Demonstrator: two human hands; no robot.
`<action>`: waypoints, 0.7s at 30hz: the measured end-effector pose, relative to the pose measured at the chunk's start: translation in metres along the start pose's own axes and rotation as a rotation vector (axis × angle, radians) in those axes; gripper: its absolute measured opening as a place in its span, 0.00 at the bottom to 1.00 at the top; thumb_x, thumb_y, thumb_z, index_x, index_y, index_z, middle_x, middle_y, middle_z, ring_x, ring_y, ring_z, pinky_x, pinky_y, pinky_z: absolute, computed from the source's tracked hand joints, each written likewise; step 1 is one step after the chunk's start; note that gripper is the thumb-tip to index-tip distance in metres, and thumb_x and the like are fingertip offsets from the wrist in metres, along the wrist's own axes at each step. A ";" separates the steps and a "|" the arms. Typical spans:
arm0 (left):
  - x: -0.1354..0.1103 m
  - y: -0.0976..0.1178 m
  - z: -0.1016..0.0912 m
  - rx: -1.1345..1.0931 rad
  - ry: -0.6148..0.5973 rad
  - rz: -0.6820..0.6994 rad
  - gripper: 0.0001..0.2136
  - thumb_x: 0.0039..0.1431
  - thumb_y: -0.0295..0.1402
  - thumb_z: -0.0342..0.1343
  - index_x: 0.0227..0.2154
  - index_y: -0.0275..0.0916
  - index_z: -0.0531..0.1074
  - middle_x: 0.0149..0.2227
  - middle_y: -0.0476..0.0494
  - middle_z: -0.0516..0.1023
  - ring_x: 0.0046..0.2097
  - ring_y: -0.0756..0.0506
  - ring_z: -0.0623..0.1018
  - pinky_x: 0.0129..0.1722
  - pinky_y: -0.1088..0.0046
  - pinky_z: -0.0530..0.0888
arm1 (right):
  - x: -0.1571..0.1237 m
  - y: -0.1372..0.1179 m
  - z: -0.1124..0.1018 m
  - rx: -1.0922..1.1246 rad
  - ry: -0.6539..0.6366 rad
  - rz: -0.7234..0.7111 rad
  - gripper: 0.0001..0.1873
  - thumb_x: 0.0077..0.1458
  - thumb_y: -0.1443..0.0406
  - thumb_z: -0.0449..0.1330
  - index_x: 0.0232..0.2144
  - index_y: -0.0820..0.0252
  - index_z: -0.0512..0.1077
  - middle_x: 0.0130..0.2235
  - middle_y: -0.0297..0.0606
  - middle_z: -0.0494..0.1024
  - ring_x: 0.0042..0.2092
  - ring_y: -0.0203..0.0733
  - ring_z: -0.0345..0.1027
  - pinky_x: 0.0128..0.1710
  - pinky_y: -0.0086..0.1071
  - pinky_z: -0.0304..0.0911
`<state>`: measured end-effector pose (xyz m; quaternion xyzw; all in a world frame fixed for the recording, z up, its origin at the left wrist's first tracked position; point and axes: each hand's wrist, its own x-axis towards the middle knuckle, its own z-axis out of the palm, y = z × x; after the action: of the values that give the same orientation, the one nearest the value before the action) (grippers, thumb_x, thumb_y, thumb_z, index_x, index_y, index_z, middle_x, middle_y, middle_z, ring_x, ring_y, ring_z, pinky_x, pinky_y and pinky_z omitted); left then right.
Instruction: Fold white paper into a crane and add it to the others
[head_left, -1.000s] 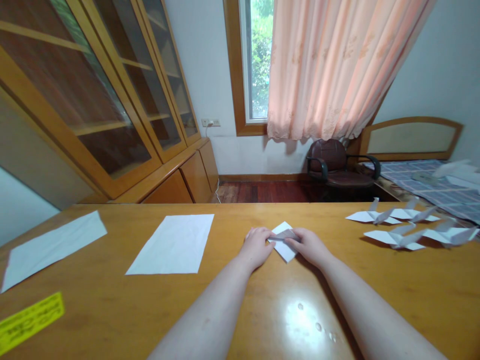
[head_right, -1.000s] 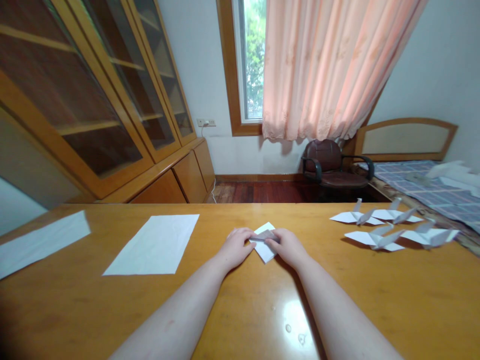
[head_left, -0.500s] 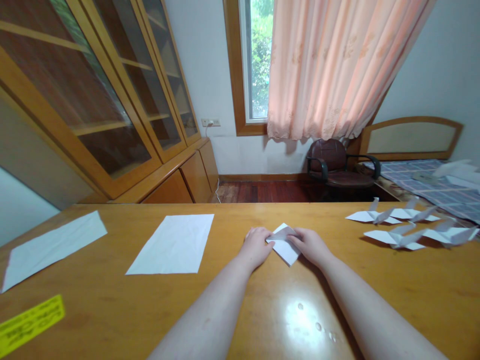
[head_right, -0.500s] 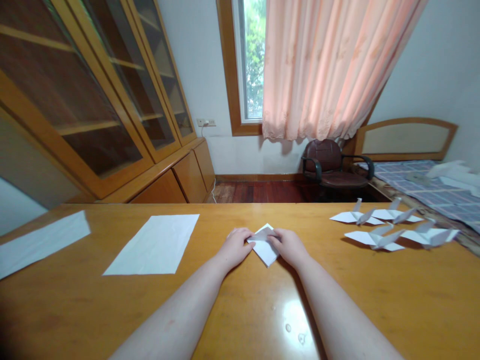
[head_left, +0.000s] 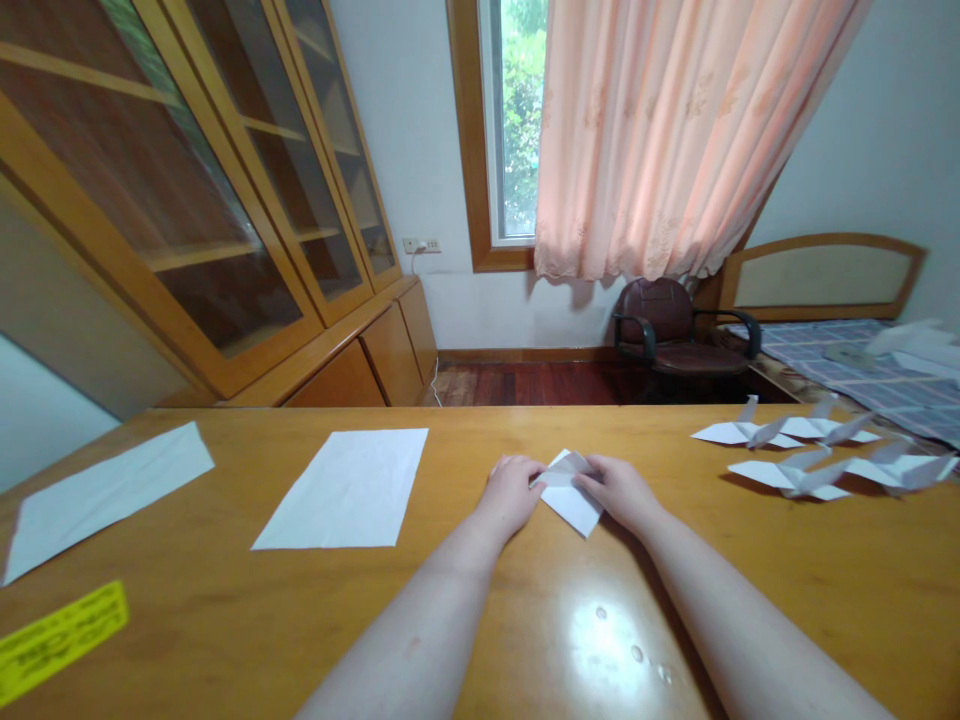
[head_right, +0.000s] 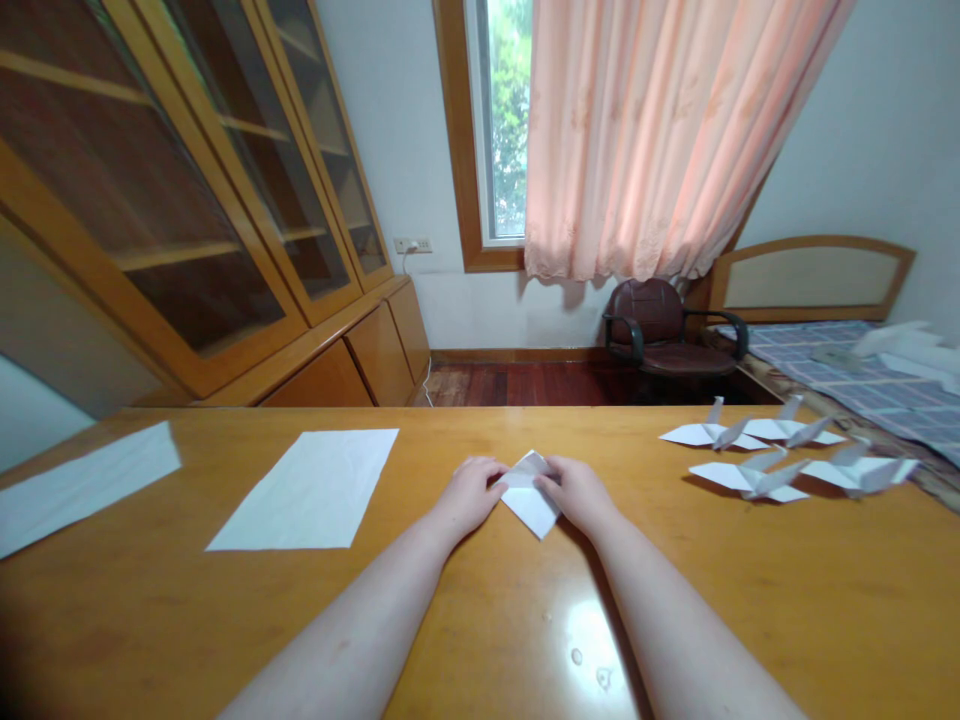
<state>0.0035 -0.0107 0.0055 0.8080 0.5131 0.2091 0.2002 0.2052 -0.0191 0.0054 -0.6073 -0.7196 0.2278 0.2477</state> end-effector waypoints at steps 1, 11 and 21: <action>0.000 0.000 0.000 -0.002 0.001 -0.004 0.10 0.55 0.33 0.53 0.38 0.43 0.75 0.41 0.46 0.77 0.44 0.44 0.71 0.47 0.68 0.66 | 0.000 0.001 0.000 -0.006 0.012 0.004 0.09 0.51 0.61 0.56 0.32 0.59 0.73 0.32 0.38 0.78 0.33 0.41 0.68 0.32 0.30 0.58; 0.000 0.003 -0.002 -0.031 -0.001 -0.044 0.13 0.53 0.30 0.55 0.42 0.42 0.74 0.43 0.46 0.77 0.46 0.43 0.71 0.49 0.67 0.65 | 0.003 0.005 0.001 0.003 0.049 0.024 0.18 0.49 0.63 0.59 0.43 0.60 0.72 0.42 0.43 0.77 0.42 0.45 0.69 0.41 0.33 0.61; 0.000 -0.001 -0.001 -0.056 0.077 -0.053 0.12 0.56 0.26 0.50 0.38 0.43 0.76 0.40 0.47 0.78 0.44 0.45 0.73 0.47 0.69 0.67 | 0.002 0.003 -0.003 -0.080 0.081 -0.053 0.09 0.49 0.69 0.55 0.30 0.57 0.75 0.34 0.38 0.77 0.39 0.43 0.68 0.40 0.32 0.60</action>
<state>0.0026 -0.0100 0.0062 0.7795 0.5357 0.2491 0.2085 0.2096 -0.0164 0.0060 -0.6062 -0.7334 0.1676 0.2580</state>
